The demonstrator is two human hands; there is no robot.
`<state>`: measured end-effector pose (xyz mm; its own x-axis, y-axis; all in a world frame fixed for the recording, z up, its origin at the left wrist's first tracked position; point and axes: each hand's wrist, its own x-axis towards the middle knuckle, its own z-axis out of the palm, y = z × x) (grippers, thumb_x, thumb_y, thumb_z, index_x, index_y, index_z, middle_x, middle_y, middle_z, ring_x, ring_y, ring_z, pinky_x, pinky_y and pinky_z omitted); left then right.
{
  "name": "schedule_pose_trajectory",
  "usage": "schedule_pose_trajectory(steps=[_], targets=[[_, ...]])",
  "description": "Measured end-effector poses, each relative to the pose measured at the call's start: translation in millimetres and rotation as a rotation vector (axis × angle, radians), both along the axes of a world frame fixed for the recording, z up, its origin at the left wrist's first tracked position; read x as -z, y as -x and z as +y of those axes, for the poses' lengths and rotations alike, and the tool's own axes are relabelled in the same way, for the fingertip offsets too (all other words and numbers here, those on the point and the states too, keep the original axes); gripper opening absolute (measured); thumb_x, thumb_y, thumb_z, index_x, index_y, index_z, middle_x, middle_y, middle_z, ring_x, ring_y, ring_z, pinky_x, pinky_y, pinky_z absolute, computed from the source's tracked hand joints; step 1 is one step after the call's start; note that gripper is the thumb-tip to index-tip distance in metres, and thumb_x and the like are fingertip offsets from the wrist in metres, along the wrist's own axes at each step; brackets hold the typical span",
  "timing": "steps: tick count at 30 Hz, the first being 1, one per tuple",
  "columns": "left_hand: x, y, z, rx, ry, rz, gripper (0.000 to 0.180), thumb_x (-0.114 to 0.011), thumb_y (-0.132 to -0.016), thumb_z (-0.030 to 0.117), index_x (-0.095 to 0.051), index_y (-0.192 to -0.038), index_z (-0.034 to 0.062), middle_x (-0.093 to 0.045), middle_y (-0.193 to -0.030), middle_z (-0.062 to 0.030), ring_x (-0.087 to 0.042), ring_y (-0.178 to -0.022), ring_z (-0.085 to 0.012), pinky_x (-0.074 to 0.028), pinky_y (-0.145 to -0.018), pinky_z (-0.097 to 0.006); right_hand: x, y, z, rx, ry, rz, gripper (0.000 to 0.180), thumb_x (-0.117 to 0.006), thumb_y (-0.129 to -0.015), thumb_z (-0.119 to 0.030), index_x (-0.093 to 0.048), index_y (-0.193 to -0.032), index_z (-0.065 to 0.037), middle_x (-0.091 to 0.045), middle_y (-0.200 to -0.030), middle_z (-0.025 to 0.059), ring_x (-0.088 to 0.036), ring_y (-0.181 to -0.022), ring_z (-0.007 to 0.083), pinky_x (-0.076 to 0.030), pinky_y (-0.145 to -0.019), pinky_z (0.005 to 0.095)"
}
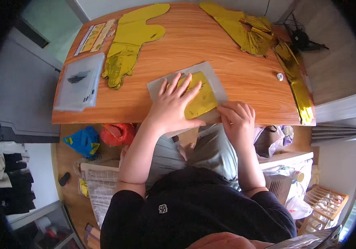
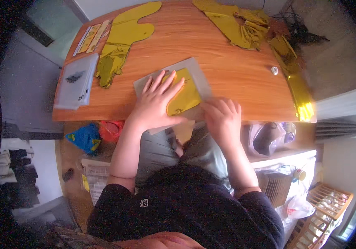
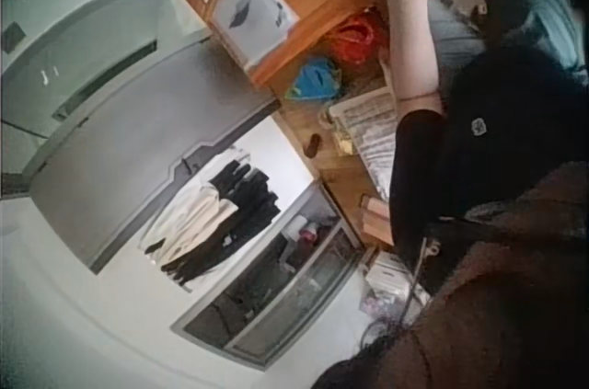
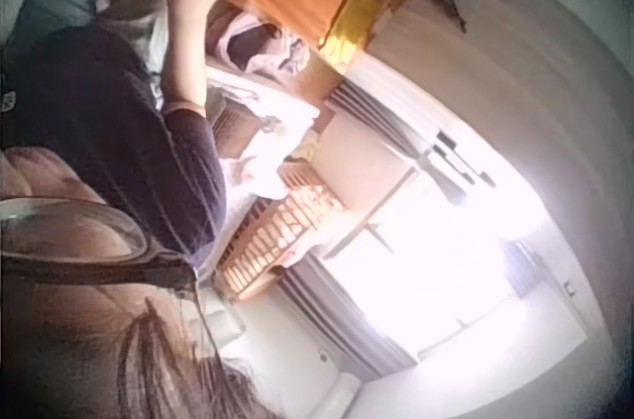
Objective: Folding yellow foil balloons at a desk.
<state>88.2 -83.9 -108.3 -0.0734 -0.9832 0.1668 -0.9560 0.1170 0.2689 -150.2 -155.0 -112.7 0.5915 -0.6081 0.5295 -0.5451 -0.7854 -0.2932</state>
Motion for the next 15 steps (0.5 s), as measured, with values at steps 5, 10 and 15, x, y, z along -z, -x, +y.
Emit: schedule_pose_trajectory(steps=[5, 10, 15], targets=[[14.4, -22.0, -0.7, 0.037, 0.221, 0.403, 0.115, -0.07, -0.083, 0.068, -0.018, -0.163, 0.0056, -0.018, -0.169, -0.0212, -0.013, -0.158, -0.0381, -0.016, -0.126, -0.057, -10.6, 5.0, 10.0, -0.034, -0.176, -0.046, 0.021, -0.076, -0.08, -0.007, -0.078, -0.101, -0.007, -0.073, -0.112, 0.0078, -0.064, -0.11, 0.0292, -0.046, -0.097, 0.0433], [36.5, -37.9, 62.0, 0.025, 0.79, 1.207, 0.05, -0.056, -0.102, 0.042, -0.05, -0.126, -0.0008, -0.059, -0.124, -0.0204, -0.062, -0.11, -0.0307, -0.049, -0.091, -0.043, -10.3, 6.4, 6.2, -0.053, -0.168, -0.072, 0.02, -0.079, -0.078, -0.007, -0.077, -0.098, -0.004, -0.073, -0.107, 0.0082, -0.064, -0.106, 0.0303, -0.047, -0.096, 0.043], [19.8, -4.7, 131.0, -0.369, 0.15, 0.785, 0.044, -0.067, -0.096, 0.026, -0.05, -0.061, 0.0035, -0.048, -0.055, -0.0096, -0.05, -0.05, -0.0154, -0.038, -0.05, -0.036, -12.8, -20.0, 34.4, -0.23, -0.055, -0.122, 0.02, -0.083, -0.073, -0.007, -0.077, -0.092, -0.012, -0.07, -0.097, 0.0032, -0.064, -0.099, 0.026, -0.048, -0.088, 0.0414]])
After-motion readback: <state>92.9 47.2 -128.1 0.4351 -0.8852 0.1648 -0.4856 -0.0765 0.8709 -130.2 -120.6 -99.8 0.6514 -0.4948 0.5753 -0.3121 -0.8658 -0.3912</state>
